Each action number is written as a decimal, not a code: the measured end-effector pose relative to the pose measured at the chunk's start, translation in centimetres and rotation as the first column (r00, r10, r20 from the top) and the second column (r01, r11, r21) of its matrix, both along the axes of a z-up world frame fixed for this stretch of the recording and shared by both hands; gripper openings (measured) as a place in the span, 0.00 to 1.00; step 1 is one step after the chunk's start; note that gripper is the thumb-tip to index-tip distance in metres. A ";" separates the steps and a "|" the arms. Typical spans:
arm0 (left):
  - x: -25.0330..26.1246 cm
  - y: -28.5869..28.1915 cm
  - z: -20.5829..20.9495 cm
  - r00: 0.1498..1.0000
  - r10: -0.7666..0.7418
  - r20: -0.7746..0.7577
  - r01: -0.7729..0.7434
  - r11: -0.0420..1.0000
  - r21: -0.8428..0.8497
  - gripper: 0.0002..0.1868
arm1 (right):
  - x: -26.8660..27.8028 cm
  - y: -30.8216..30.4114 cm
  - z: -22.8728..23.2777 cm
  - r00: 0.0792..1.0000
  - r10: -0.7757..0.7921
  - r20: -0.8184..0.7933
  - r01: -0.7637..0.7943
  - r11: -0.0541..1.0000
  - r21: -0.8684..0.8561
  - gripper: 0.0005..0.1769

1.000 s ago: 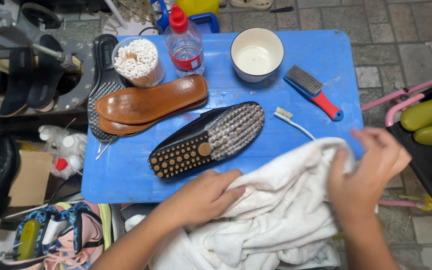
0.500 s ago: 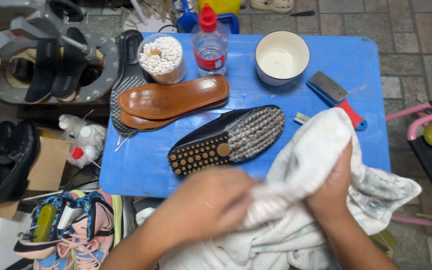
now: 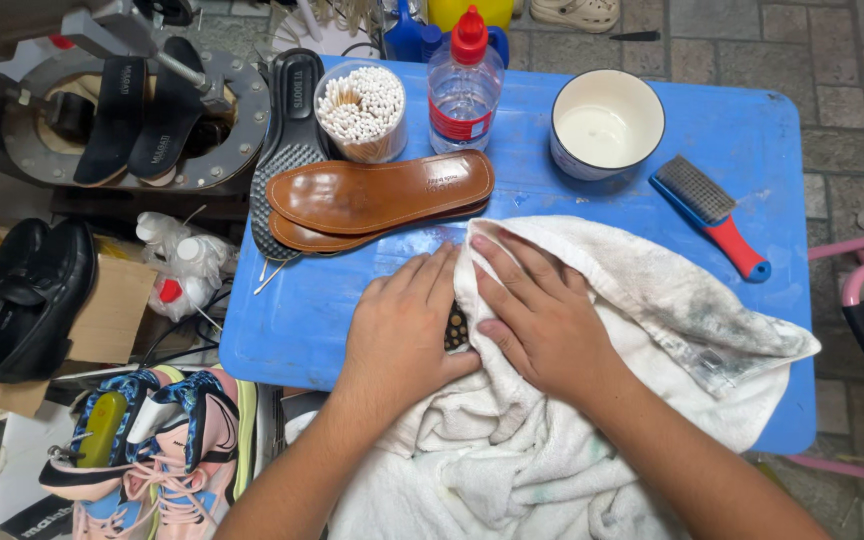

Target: The person scrubs the sole of a black shoe with a toothbrush dipped in a white cleaning solution. They repeatedly apply the solution and scrub the textured surface, then wipe the area with a white cloth. The process is repeated multiple times on the same shoe sole.

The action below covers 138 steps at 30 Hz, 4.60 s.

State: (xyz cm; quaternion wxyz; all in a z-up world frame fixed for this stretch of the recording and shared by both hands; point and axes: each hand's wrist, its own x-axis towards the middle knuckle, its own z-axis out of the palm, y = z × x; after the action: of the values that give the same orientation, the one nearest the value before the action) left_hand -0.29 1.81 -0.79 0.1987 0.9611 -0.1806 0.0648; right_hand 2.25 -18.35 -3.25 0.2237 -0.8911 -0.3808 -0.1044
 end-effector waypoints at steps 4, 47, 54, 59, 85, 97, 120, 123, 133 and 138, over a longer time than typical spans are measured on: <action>0.0 0.5 -0.3 1.000 -0.001 0.019 0.002 0.999 -0.049 0.55 | 0.3 -0.1 0.0 0.994 -0.105 0.019 0.104 0.994 0.040 0.24; -0.9 -1.2 -0.2 0.958 0.071 0.277 -0.106 0.988 0.114 0.26 | -0.4 -3.0 -1.5 0.878 -0.429 -0.213 0.476 0.834 0.280 0.38; -1.5 -2.0 0.6 0.987 -0.073 0.145 0.048 0.985 0.163 0.49 | -0.7 -3.7 -2.4 0.904 -0.413 -0.109 0.423 0.829 0.367 0.34; 0.9 -0.8 1.0 0.994 -0.084 -0.063 0.087 0.995 0.048 0.56 | -2.4 -3.5 -1.5 0.953 -0.303 0.016 0.279 0.896 0.345 0.26; 4.4 0.9 1.7 0.977 -0.104 -0.186 0.085 0.990 -0.109 0.54 | -4.2 -5.0 -3.0 0.905 -0.418 0.071 0.397 0.894 0.207 0.32; 4.4 0.5 2.5 0.969 -0.062 -0.238 0.045 0.996 -0.076 0.55 | -4.1 -3.6 -2.2 0.904 -0.428 -0.006 0.421 0.887 0.188 0.27; 1.7 0.1 1.7 0.996 -0.070 -0.048 0.068 0.997 -0.036 0.52 | -2.9 -5.4 -1.6 0.861 -0.415 -0.292 0.495 0.817 0.297 0.38; 1.6 0.1 1.6 0.997 -0.060 -0.051 0.058 0.998 -0.025 0.52 | -3.1 -5.4 -2.2 0.878 -0.420 -0.231 0.478 0.799 0.364 0.33; 0.8 -0.4 1.6 0.996 -0.046 -0.072 0.048 0.998 0.039 0.57 | -3.4 -6.0 -3.9 0.857 -0.363 -0.365 0.515 0.624 0.588 0.06; 0.5 -1.1 1.8 0.997 -0.041 -0.063 0.046 0.996 0.081 0.59 | -3.0 -5.4 -4.5 0.852 -0.284 -0.440 0.521 0.543 0.658 0.26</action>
State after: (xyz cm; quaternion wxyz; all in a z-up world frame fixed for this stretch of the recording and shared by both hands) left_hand 0.17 0.71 1.04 0.1658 0.9659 -0.1976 0.0235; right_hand -0.75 -23.75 -7.75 0.5960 -0.7822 -0.0478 -0.1752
